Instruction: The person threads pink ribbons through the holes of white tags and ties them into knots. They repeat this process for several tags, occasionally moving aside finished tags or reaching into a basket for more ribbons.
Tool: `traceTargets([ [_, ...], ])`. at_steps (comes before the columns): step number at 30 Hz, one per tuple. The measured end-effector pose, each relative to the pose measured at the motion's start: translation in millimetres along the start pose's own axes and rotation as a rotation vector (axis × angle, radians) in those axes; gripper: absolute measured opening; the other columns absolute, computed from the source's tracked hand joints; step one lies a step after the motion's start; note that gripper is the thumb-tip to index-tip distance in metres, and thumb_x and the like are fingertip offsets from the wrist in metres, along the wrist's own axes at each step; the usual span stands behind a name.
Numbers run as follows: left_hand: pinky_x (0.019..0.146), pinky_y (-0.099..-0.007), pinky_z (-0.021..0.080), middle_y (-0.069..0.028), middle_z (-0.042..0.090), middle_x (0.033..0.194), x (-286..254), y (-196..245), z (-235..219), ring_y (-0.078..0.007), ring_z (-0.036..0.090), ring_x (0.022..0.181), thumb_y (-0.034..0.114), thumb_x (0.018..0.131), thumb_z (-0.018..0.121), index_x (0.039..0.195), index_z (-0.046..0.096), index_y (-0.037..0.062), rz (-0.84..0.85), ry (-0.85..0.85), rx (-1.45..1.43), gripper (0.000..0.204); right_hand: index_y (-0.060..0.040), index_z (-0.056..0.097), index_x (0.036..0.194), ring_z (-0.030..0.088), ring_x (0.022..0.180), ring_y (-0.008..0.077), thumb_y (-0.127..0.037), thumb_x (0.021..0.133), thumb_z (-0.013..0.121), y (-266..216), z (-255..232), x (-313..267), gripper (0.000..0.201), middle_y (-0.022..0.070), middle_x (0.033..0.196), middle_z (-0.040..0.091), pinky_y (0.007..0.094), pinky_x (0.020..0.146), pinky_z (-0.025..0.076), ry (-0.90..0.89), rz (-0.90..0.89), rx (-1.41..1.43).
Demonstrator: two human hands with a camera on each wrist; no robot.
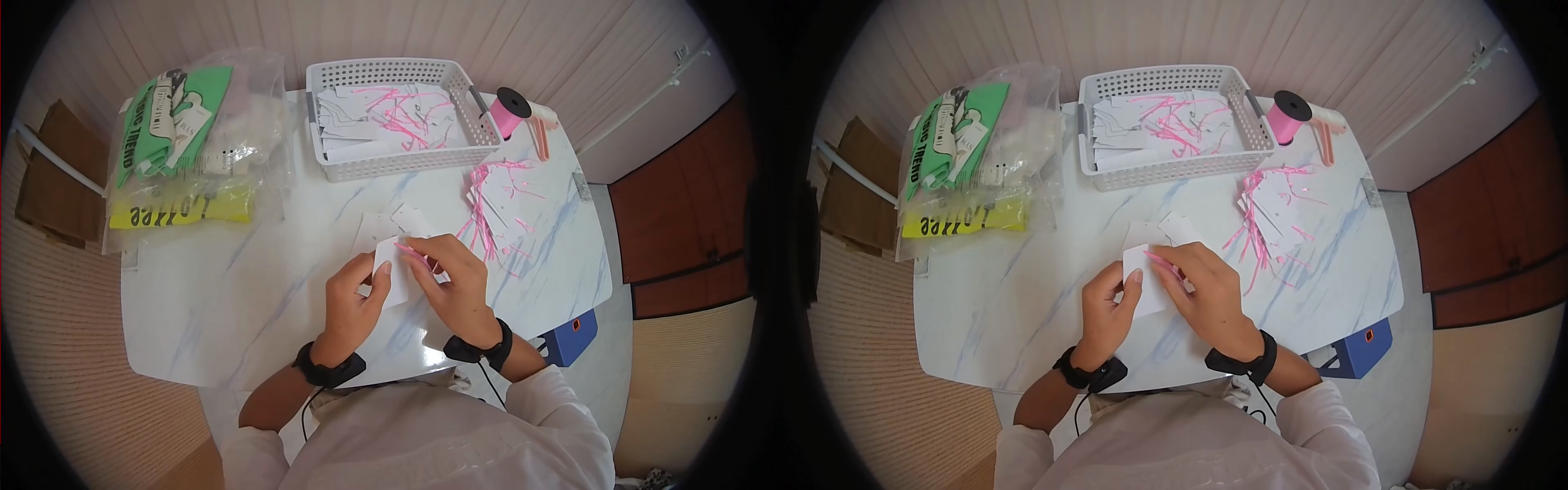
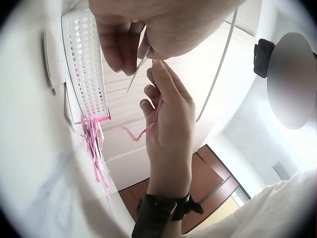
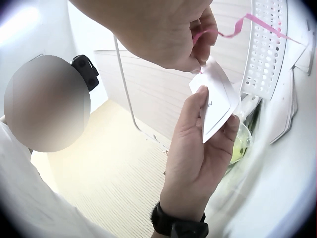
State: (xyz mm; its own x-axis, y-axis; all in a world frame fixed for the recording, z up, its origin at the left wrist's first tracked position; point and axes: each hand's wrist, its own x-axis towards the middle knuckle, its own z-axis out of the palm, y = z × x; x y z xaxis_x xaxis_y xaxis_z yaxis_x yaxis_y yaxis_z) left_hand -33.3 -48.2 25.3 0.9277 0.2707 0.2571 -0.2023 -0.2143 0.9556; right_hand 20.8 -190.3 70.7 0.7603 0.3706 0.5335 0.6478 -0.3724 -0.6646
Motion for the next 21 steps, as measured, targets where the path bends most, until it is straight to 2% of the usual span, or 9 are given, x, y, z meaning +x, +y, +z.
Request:
traceTargets([
  [2,0.063,-0.0233,0.047,-0.0073,0.062,0.079,-1,1,-2,-0.0077,0.053,0.066,0.005,0.091,0.056,0.100,0.063,-0.0046,-0.036,-0.042,0.037,0.014,-0.0038,0.067,0.096,0.058,0.060,0.0155,0.002,0.077,0.070,3,-1,-2,0.020,0.0067,0.082,0.064,0.0259,0.052,0.046,0.016,0.024,0.025],
  [3,0.063,-0.0233,0.047,-0.0073,0.062,0.079,-1,3,-1,-0.0077,0.053,0.066,0.005,0.091,0.056,0.100,0.063,-0.0046,-0.035,-0.044,0.037,0.014,-0.0033,0.067,0.095,0.058,0.060,0.0153,0.002,0.077,0.070,4,-1,-3,0.019,0.0070,0.081,0.064,0.0255,0.052,0.046,0.005,0.026,0.031],
  [5,0.055,-0.0262,0.044,-0.0106,0.054,0.068,1,7,3,-0.0153,0.052,0.056,0.001,0.085,0.060,0.086,0.058,-0.0037,0.043,0.019,0.016,0.006,-0.0029,0.067,0.093,0.058,0.059,0.0151,0.002,0.077,0.070,5,-2,-3,0.018,0.0072,0.081,0.064,0.0251,0.051,0.045,-0.004,0.028,0.036],
  [10,0.055,-0.0259,0.045,-0.0104,0.054,0.069,1,11,1,-0.0152,0.052,0.056,0.000,0.084,0.060,0.088,0.059,-0.0035,0.051,-0.013,0.060,0.006,-0.0028,0.064,0.086,0.056,0.057,0.0141,0.000,0.077,0.070,3,3,-2,0.012,0.0064,0.078,0.062,0.0244,0.051,0.044,0.015,0.030,0.033],
  [17,0.053,-0.0271,0.042,-0.0104,0.051,0.068,2,10,1,-0.0150,0.050,0.055,0.000,0.084,0.060,0.091,0.060,-0.0029,0.116,-0.017,0.089,0.007,-0.0035,0.063,0.086,0.055,0.055,0.0138,-0.001,0.077,0.070,7,7,-2,0.012,0.0052,0.076,0.061,0.0242,0.050,0.043,0.040,-0.007,-0.017],
  [20,0.051,-0.0272,0.040,-0.0101,0.050,0.067,2,11,-1,-0.0148,0.047,0.055,0.001,0.085,0.059,0.090,0.060,-0.0028,0.116,-0.027,0.081,0.006,-0.0038,0.064,0.088,0.055,0.059,0.0146,0.000,0.076,0.070,5,4,-1,0.015,0.0059,0.080,0.060,0.0250,0.053,0.044,-0.010,-0.024,0.032],
  [21,0.051,-0.0272,0.040,-0.0101,0.050,0.067,2,10,-2,-0.0148,0.047,0.055,0.001,0.085,0.059,0.090,0.060,-0.0028,0.115,-0.027,0.081,0.006,-0.0042,0.064,0.090,0.055,0.063,0.0144,-0.002,0.077,0.070,0,-2,1,0.015,0.0058,0.082,0.060,0.0252,0.054,0.044,-0.006,0.029,0.057],
])
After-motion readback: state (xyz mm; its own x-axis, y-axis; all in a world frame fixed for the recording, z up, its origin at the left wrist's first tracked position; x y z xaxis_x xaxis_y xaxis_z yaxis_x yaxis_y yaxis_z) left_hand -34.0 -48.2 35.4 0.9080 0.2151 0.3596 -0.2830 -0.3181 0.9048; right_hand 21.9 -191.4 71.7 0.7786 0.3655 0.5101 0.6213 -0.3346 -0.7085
